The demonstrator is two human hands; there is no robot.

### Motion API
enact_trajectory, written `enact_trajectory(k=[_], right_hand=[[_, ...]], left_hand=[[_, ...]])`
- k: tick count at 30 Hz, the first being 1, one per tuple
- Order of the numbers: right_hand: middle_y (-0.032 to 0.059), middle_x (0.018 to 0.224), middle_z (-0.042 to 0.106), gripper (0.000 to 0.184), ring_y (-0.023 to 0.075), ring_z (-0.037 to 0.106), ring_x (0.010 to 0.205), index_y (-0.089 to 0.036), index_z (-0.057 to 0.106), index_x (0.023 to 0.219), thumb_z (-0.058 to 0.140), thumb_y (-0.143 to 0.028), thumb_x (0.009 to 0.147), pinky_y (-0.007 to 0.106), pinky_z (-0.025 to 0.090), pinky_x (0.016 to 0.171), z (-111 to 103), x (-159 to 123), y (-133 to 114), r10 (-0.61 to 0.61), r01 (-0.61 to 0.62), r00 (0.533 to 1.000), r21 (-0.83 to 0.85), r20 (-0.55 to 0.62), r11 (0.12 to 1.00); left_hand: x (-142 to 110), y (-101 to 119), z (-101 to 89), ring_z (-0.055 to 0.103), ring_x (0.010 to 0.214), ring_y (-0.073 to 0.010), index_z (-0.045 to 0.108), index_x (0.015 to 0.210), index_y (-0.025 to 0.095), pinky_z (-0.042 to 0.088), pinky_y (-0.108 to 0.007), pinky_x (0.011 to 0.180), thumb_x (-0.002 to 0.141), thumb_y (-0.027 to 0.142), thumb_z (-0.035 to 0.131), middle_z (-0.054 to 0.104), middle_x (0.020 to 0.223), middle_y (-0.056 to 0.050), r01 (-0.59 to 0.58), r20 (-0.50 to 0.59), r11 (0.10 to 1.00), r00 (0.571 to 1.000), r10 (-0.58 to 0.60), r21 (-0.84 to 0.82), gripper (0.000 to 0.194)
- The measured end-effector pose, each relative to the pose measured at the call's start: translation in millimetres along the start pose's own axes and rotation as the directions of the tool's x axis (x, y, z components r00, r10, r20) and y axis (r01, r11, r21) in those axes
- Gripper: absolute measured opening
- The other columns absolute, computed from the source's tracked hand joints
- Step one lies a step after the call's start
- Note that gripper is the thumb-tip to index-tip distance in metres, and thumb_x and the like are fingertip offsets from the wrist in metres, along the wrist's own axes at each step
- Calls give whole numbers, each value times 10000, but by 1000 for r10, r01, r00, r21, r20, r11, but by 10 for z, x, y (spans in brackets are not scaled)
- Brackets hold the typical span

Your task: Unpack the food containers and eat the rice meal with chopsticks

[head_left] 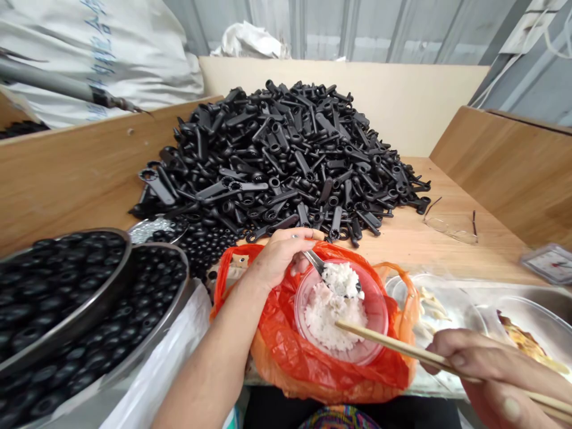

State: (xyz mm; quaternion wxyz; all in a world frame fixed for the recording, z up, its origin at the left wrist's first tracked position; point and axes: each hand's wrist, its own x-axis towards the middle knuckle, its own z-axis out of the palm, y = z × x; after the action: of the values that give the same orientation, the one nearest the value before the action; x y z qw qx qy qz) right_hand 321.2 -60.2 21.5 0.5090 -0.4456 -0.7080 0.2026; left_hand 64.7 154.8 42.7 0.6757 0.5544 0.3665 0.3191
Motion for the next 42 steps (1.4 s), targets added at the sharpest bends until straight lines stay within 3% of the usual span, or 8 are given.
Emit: enact_trajectory(k=[3, 6, 9, 16, 25, 30, 35, 42], right_hand=[[90, 903, 672, 188, 225, 661, 853, -190, 670, 1000, 502, -250, 941, 287, 585, 702, 56, 122, 63, 99, -92, 995, 189, -27, 978], [104, 819, 659, 200, 213, 643, 684, -166, 688, 980, 518, -266, 941, 327, 553, 604, 94, 292, 170, 149, -122, 988, 443, -26, 888], [111, 760, 648, 241, 207, 622, 651, -150, 702, 955, 517, -304, 945, 328, 520, 582, 72, 440, 230, 168, -159, 985, 527, 32, 835], [109, 770, 660, 258, 210, 629, 690, -172, 712, 996, 516, -332, 949, 297, 522, 568, -41, 656, 112, 101, -150, 988, 537, 120, 830], [100, 710, 645, 270, 206, 623, 688, -156, 715, 935, 518, -340, 947, 318, 538, 600, 31, 821, 242, 97, -115, 993, 549, 62, 828], [91, 801, 658, 186, 224, 615, 796, -200, 710, 968, 590, -327, 904, 319, 569, 598, -9, 718, 118, 63, -26, 996, 439, -70, 898], [64, 794, 660, 178, 225, 628, 794, -224, 721, 862, 689, -391, 810, 297, 559, 696, 115, 566, -121, 212, -155, 961, 286, -179, 946], [34, 867, 677, 156, 214, 642, 843, -234, 714, 937, 651, -349, 852, 268, 546, 788, 101, 604, -147, 105, -88, 987, 137, -121, 987]], left_hand=[[-24, 35, 15, 348, 356, -68, 647, 1016, 53, 221, -130, 322, 610, 338, 618, 458, 475, -1, 10, 19, 1000, 1000, -11, 11, 496], [-40, 65, 41, 335, 361, -64, 643, 1043, 45, 203, -131, 328, 591, 342, 634, 452, 478, 1, 42, 40, 999, 998, -43, 28, 542], [-36, 60, 56, 315, 364, -57, 636, 1070, 36, 180, -124, 329, 579, 348, 654, 446, 482, 2, 65, 73, 997, 995, -69, 46, 583], [17, -33, 18, 320, 385, -55, 636, 1069, 37, 199, -128, 333, 612, 330, 652, 466, 534, -9, 32, 102, 999, 994, -36, 33, 543], [22, -43, 27, 330, 361, -61, 637, 1035, 50, 204, -137, 342, 616, 335, 633, 462, 495, -1, 59, 78, 998, 995, -61, 25, 506], [44, -59, 8, 355, 382, -68, 627, 1025, 66, 213, -134, 349, 644, 336, 627, 472, 509, -7, 30, -2, 999, 1000, -30, -19, 467], [43, -55, 15, 361, 382, -72, 609, 1035, 61, 221, -134, 340, 637, 332, 634, 471, 514, -4, 1, -64, 998, 998, -5, -70, 482], [-2, -35, -3, 359, 385, -74, 614, 1039, 76, 233, -131, 349, 669, 321, 614, 466, 501, -5, 4, -37, 998, 999, -6, -60, 443]])
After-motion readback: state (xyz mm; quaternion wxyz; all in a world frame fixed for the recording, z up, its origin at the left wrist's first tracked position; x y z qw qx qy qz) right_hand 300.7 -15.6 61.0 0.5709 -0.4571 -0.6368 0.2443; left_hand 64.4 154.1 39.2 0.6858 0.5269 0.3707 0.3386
